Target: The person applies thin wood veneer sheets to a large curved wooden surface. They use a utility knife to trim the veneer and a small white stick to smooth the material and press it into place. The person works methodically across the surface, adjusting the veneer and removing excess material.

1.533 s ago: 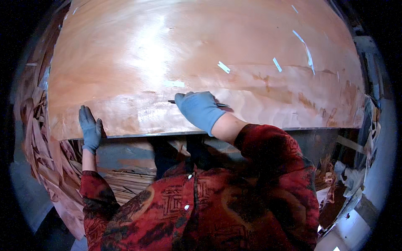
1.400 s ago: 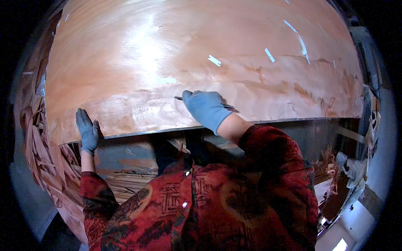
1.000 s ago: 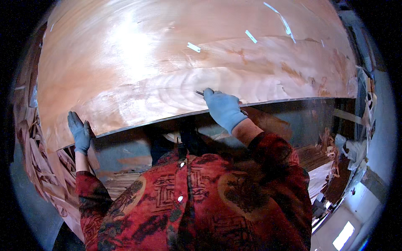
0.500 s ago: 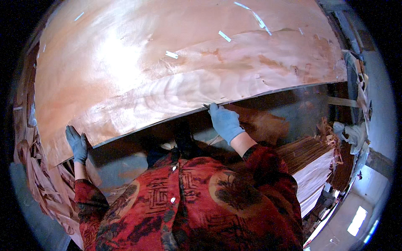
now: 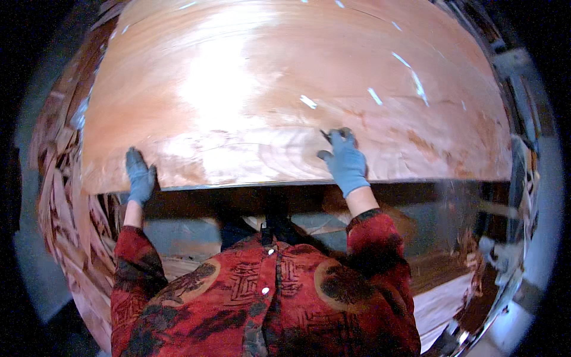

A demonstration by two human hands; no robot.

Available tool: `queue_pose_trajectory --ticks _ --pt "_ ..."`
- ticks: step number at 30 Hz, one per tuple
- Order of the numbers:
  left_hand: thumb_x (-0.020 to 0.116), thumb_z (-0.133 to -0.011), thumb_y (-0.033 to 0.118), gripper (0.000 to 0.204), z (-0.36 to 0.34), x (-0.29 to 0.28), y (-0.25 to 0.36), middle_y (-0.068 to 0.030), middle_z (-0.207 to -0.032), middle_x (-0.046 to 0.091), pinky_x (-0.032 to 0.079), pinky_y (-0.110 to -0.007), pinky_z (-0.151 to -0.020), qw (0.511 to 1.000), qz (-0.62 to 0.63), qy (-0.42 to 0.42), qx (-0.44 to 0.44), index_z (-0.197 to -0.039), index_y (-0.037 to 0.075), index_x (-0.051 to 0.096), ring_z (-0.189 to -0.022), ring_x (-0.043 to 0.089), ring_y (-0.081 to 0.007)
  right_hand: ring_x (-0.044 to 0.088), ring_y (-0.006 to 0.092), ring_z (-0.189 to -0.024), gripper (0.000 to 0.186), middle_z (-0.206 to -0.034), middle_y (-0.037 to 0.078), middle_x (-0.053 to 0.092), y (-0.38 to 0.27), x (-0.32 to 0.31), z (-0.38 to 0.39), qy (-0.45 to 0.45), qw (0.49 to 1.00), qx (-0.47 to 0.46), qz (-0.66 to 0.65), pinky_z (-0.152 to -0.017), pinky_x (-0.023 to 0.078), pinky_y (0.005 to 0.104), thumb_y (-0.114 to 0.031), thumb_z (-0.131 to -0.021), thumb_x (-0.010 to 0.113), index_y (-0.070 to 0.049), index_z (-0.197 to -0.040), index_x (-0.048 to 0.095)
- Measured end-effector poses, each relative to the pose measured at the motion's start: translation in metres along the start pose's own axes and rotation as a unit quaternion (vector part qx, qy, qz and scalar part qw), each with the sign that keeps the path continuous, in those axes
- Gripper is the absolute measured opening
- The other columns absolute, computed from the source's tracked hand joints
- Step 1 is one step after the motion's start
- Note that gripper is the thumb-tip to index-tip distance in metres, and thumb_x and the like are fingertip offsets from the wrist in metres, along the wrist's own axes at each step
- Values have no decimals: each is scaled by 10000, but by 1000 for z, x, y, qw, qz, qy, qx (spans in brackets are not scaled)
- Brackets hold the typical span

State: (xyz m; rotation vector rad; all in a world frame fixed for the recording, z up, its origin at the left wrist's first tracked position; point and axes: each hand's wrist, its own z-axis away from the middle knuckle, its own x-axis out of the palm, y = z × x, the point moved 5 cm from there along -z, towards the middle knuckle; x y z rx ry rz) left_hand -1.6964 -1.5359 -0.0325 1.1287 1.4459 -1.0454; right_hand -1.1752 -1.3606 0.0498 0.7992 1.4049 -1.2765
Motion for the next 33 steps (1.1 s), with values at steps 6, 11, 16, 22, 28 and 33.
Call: queue_pose_trajectory --ticks 6,11,16,22,28,33 --pt "538 -844 301 800 2 -12 8 -280 -1477 79 79 -492 -1113 999 17 19 -19 -1396 -95 117 -1361 88 -448 562 339 -996 431 -1138 148 508 -2 5 -7 -28 999 -8 40 -783 484 436 -369 -742 681 -79 -1035 556" --pt "548 -848 333 810 -1 -18 11 -283 -1470 101 89 -498 -1110 999 21 11 -42 -1391 -101 132 -1356 109 -445 608 362 -871 397 -958 204 610 18 -26 -5 96 995 33 24 -758 479 435 -412 -831 586 -49 -988 615" --pt "540 -840 374 804 -2 -28 16 -283 -1466 127 72 -492 -1110 997 29 -8 -74 -1382 -102 185 -1358 124 -431 614 302 -636 587 -790 228 653 181 -106 81 309 895 263 -185 -577 491 398 -515 -853 552 65 -879 638" --pt "508 -847 402 785 -10 -29 26 -277 -1471 111 62 -509 -1103 997 46 -1 -62 -1380 -96 216 -1370 93 -411 514 222 -847 464 -1059 135 582 329 -21 384 414 647 542 -341 -781 450 383 -331 -881 560 80 -1095 570" --pt "437 -870 465 781 -18 -40 31 -257 -1482 116 47 -494 -1106 993 28 -80 -80 -1401 -62 214 -1383 80 -384 558 256 -829 324 -995 146 606 217 108 412 114 807 512 -272 -770 456 365 -180 -846 564 81 -1038 559" --pt "380 -896 478 771 -9 -41 14 -252 -1485 108 47 -457 -1121 984 69 -138 -92 -1407 -64 179 -1388 77 -371 552 259 -860 381 -951 162 599 -2 140 202 10 939 231 -256 -789 424 345 -216 -867 531 65 -1123 503"
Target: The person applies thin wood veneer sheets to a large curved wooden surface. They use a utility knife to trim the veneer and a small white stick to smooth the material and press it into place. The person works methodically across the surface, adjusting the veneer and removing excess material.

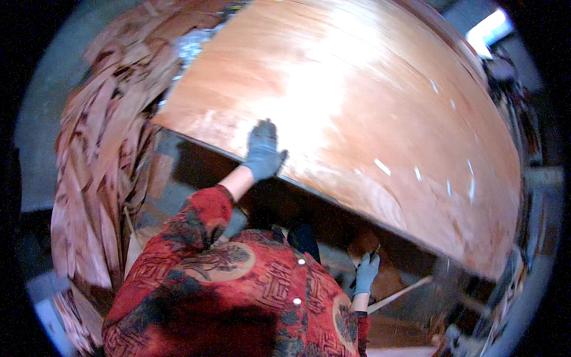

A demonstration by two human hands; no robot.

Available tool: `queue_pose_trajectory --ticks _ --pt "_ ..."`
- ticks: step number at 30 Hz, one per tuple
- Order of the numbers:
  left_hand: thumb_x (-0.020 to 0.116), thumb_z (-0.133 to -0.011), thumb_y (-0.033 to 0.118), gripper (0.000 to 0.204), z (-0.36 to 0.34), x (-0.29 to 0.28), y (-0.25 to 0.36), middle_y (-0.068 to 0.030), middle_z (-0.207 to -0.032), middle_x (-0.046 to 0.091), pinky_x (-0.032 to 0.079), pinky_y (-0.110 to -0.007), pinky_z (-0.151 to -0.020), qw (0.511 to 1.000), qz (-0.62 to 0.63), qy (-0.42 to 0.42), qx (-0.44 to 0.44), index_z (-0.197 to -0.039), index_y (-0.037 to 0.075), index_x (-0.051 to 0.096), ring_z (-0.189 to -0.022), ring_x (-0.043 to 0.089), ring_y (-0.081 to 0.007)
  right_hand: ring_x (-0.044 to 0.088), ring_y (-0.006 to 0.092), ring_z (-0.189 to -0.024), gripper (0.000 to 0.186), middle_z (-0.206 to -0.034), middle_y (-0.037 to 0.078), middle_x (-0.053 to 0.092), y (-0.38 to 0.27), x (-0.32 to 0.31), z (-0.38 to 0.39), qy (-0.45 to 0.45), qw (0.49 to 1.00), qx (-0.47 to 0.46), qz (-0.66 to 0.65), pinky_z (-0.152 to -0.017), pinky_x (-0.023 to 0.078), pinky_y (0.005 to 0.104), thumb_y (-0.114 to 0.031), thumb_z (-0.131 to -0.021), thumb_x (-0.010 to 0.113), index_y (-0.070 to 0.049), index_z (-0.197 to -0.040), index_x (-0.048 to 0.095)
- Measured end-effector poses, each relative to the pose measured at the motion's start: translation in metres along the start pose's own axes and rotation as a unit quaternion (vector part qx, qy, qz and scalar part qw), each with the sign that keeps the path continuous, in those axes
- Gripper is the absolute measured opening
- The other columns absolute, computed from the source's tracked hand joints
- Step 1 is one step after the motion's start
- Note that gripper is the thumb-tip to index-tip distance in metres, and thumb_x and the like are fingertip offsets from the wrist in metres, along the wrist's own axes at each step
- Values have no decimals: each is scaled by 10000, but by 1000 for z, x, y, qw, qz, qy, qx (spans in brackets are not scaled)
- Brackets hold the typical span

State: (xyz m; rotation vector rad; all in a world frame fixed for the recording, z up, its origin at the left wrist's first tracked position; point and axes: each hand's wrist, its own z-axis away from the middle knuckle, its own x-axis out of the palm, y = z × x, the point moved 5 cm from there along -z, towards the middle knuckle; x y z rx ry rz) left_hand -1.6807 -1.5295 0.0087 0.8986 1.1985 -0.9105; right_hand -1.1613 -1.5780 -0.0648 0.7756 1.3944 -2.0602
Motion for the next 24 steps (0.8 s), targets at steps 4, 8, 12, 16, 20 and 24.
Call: queue_pose_trajectory --ticks 4,8,12,16,20,24 --pt "337 -920 453 758 -5 5 -3 -276 -1479 84 33 -453 -1123 996 77 -17 39 -1406 -88 127 -1384 55 -394 480 79 -703 319 -920 35 558 -237 86 14 -170 962 -139 -165 -584 429 217 -185 -916 511 4 -1172 496" --pt "353 -912 444 778 -3 9 -12 -282 -1480 44 29 -460 -1116 986 147 -53 56 -1403 -101 95 -1381 25 -410 473 73 -585 219 -838 49 549 -353 166 -9 -285 899 -180 -281 -508 406 226 -180 -925 496 -14 -1066 510" --pt "411 -895 423 790 -4 14 -16 -275 -1483 37 34 -467 -1115 984 152 -74 56 -1407 -90 97 -1380 19 -419 489 78 -557 169 -776 59 548 -401 225 -15 -379 836 -64 -392 -454 391 250 -172 -929 475 -22 -1000 510" --pt "486 -870 305 765 4 -1 -30 -278 -1469 98 57 -476 -1118 956 268 -54 110 -1415 -67 98 -1378 73 -405 505 104 -545 186 -699 71 548 -404 232 -21 -229 930 -198 -210 -463 402 271 -169 -933 447 -5 -978 523" --pt "543 -826 206 586 10 -29 -89 -208 -1394 368 113 -479 -1132 991 61 77 96 -1325 -57 383 -1341 218 -378 536 153 -604 207 -731 84 572 -402 237 -23 -179 943 -225 -169 -557 434 287 -150 -924 450 13 -1023 528" --pt "587 -785 224 630 35 -79 -192 -182 -1341 418 249 -483 -1078 985 70 154 39 -1314 -47 378 -1276 283 -447 564 164 -670 198 -803 103 607 -404 239 -24 -137 956 -232 -117 -623 457 303 -127 -918 455 22 -1021 535"
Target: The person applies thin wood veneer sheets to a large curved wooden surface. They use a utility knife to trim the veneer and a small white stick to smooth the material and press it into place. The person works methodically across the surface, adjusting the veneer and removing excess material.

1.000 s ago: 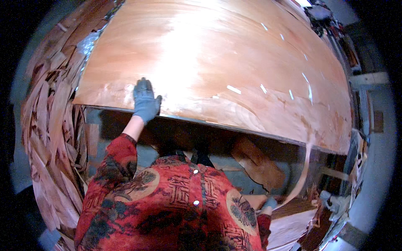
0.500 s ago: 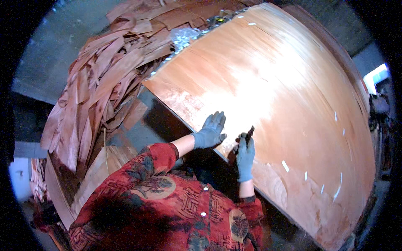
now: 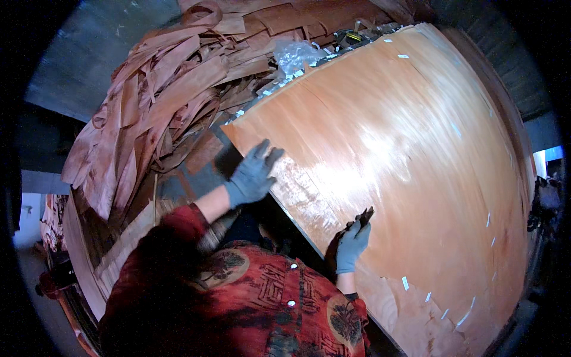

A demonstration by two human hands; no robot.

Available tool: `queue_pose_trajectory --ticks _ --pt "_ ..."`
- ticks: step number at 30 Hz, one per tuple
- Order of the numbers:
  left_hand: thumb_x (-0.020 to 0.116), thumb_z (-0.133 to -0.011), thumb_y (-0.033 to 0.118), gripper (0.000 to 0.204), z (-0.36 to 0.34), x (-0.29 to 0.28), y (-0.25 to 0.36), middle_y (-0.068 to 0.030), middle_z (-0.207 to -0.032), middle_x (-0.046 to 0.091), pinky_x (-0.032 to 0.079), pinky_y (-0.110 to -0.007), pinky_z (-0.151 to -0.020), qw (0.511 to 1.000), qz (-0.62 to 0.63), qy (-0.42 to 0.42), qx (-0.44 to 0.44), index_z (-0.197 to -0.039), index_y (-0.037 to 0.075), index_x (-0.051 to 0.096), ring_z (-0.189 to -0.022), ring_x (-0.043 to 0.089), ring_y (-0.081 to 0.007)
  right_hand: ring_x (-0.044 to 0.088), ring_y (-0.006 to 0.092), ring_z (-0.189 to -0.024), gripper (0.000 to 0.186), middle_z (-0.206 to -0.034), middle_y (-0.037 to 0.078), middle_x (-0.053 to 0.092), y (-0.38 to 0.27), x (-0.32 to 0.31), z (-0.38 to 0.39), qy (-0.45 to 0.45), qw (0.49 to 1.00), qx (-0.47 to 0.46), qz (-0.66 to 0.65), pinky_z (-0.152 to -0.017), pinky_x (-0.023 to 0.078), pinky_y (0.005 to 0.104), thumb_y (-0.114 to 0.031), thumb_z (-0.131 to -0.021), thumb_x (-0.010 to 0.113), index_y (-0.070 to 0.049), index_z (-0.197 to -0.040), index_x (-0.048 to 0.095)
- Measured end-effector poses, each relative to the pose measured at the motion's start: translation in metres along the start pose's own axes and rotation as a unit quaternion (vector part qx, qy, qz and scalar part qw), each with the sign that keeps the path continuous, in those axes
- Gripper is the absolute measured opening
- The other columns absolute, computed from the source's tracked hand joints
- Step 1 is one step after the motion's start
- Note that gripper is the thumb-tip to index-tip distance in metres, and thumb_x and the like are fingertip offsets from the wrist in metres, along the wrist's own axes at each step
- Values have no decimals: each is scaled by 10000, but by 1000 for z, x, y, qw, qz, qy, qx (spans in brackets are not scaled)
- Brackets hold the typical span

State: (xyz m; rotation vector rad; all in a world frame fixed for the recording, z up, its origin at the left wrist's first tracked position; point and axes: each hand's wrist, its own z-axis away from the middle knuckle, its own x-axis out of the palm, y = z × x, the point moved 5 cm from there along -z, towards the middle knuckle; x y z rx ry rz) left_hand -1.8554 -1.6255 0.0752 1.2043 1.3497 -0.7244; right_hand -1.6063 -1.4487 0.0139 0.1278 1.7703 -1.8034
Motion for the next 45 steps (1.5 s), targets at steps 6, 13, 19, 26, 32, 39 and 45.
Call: queue_pose_trajectory --ticks 6,13,19,26,32,39,45 --pt "611 -783 270 557 -20 -1 -42 -110 -1307 459 269 -419 -1087 912 144 -112 368 -1279 75 448 -1212 428 -300 544 150 -682 180 -790 84 590 -7 4 -2 61 996 -32 62 -633 455 294 -132 -933 469 16 -1003 544" --pt "566 -798 319 472 -55 48 -65 -38 -1384 409 231 -443 -1096 733 173 -164 637 -1235 161 485 -1304 344 -239 560 188 -761 200 -840 120 599 -3 -4 -4 83 982 -27 167 -692 456 334 -166 -936 479 -2 -1030 547" --pt "572 -776 318 496 -59 42 -62 -63 -1347 436 259 -450 -1078 719 160 -169 654 -1236 144 502 -1277 370 -260 574 391 -812 243 -887 252 588 10 -3 -6 116 968 45 216 -704 454 408 -241 -932 476 -12 -988 534" --pt "546 -805 290 462 -61 37 -67 -118 -1327 441 267 -456 -1072 715 120 -174 666 -1221 98 487 -1266 374 -296 580 249 -702 204 -811 137 605 -3 30 28 228 973 39 23 -614 448 345 -203 -928 485 -18 -989 543" --pt "561 -787 245 353 -64 32 -75 -132 -1184 515 377 -446 -979 737 167 -97 647 -1088 62 544 -1141 473 -320 470 49 -505 174 -763 -6 564 -60 128 151 241 943 140 -183 -448 377 196 -166 -938 466 -39 -1030 541" --pt "606 -731 244 520 -69 41 -84 -179 -1283 449 293 -495 -1038 683 211 -163 680 -1185 18 485 -1232 389 -367 592 303 -704 270 -827 186 594 -118 267 208 100 953 247 -142 -642 465 366 -164 -909 477 15 -1111 470" --pt "687 -674 396 797 -71 32 -99 -248 -1382 319 209 -518 -1079 566 150 -202 785 -1286 -8 373 -1295 297 -412 568 416 -895 263 -956 240 589 -170 352 199 171 969 181 -8 -735 462 461 -139 -876 491 -23 -1112 497"
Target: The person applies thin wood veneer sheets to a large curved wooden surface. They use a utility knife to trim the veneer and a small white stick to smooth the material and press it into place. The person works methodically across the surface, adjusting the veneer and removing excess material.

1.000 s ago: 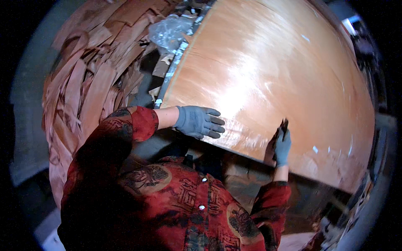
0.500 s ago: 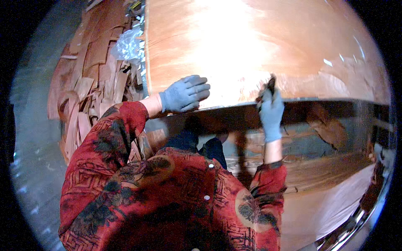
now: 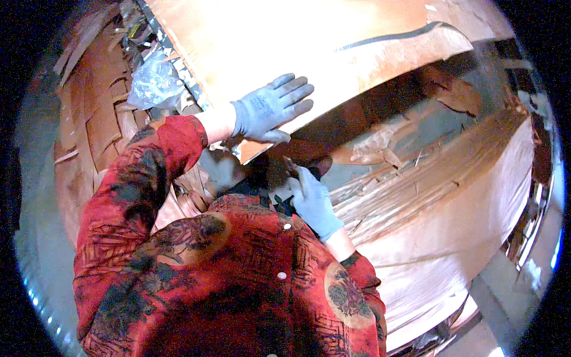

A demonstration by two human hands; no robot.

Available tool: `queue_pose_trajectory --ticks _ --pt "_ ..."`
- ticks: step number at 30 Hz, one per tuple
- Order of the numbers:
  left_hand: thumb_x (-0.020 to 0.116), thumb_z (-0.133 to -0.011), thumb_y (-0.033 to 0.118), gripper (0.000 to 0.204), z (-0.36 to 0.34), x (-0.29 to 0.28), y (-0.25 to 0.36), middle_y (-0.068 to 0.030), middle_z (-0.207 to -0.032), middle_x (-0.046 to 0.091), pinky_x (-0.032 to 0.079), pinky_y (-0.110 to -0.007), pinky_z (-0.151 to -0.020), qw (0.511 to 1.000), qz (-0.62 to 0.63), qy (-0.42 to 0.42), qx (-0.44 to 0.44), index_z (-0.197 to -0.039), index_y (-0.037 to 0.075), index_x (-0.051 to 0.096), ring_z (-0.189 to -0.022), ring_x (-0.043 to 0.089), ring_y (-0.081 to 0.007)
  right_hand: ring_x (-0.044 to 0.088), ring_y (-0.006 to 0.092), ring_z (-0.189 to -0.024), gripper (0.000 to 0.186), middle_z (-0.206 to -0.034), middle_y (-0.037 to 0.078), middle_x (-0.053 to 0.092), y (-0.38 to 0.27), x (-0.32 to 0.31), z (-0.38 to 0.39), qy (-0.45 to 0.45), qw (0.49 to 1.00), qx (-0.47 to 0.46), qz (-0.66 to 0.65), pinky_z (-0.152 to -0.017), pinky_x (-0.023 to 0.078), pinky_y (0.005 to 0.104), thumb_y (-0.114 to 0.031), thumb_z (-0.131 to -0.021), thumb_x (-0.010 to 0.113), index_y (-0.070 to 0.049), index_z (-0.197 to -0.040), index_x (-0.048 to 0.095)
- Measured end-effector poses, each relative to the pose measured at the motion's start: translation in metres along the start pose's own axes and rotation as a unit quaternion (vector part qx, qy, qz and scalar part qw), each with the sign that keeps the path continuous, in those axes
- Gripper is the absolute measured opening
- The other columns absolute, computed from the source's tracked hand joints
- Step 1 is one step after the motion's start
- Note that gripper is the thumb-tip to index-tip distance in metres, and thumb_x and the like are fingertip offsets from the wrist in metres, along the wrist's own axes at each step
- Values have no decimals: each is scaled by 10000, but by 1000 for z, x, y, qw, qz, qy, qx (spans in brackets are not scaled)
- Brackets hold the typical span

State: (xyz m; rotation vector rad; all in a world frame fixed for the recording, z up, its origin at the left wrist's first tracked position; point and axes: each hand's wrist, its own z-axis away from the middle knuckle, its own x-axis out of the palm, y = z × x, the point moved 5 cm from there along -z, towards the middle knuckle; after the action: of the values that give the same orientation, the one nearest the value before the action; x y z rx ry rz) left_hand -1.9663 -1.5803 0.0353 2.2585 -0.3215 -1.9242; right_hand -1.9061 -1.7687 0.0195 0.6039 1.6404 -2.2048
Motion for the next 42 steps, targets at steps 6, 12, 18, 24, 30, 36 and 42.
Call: queue_pose_trajectory --ticks 6,12,18,24,30,36,42 --pt "677 -693 397 723 11 6 -1 -210 -1379 347 221 -512 -1076 999 -20 10 26 -1277 66 409 -1295 311 -388 617 345 -701 200 -815 168 616 -31 42 -6 35 991 -33 129 -583 489 426 -184 -873 522 -35 -1002 488" --pt "656 -720 382 652 15 4 3 -175 -1368 373 229 -505 -1073 999 -42 25 6 -1257 90 430 -1287 333 -354 622 318 -653 157 -731 165 605 -35 64 -18 29 983 -79 161 -543 487 411 -203 -879 519 -53 -884 473" --pt "627 -747 362 605 15 11 12 -136 -1362 391 234 -487 -1069 994 -91 23 -63 -1265 121 429 -1283 346 -327 599 316 -600 170 -700 152 587 -36 77 -27 8 969 -49 241 -528 450 418 -217 -888 515 -53 -884 472" --pt "641 -735 395 658 22 6 11 -134 -1374 379 220 -505 -1067 996 -54 36 -58 -1284 103 429 -1289 331 -327 607 295 -583 167 -684 130 597 -44 74 -31 -5 959 -52 279 -532 454 410 -230 -880 520 -67 -881 483" --pt "649 -725 431 696 20 9 10 -154 -1387 361 214 -513 -1066 996 -46 28 -64 -1289 90 425 -1294 322 -335 640 263 -545 166 -674 131 626 -52 74 -38 -22 939 -46 340 -458 503 377 -212 -894 454 -63 -842 503" --pt "659 -706 443 719 19 9 9 -167 -1378 366 220 -516 -1057 996 -56 30 -58 -1280 80 427 -1285 328 -344 625 350 -602 157 -659 180 614 -40 74 -34 -70 959 32 272 -534 495 435 -190 -859 509 -38 -885 481" --pt "660 -701 435 734 20 5 11 -187 -1368 371 228 -518 -1049 997 -46 23 -50 -1291 71 418 -1286 323 -354 613 390 -616 165 -643 219 601 34 75 26 -108 949 78 286 -543 480 469 -181 -873 471 -23 -917 490"
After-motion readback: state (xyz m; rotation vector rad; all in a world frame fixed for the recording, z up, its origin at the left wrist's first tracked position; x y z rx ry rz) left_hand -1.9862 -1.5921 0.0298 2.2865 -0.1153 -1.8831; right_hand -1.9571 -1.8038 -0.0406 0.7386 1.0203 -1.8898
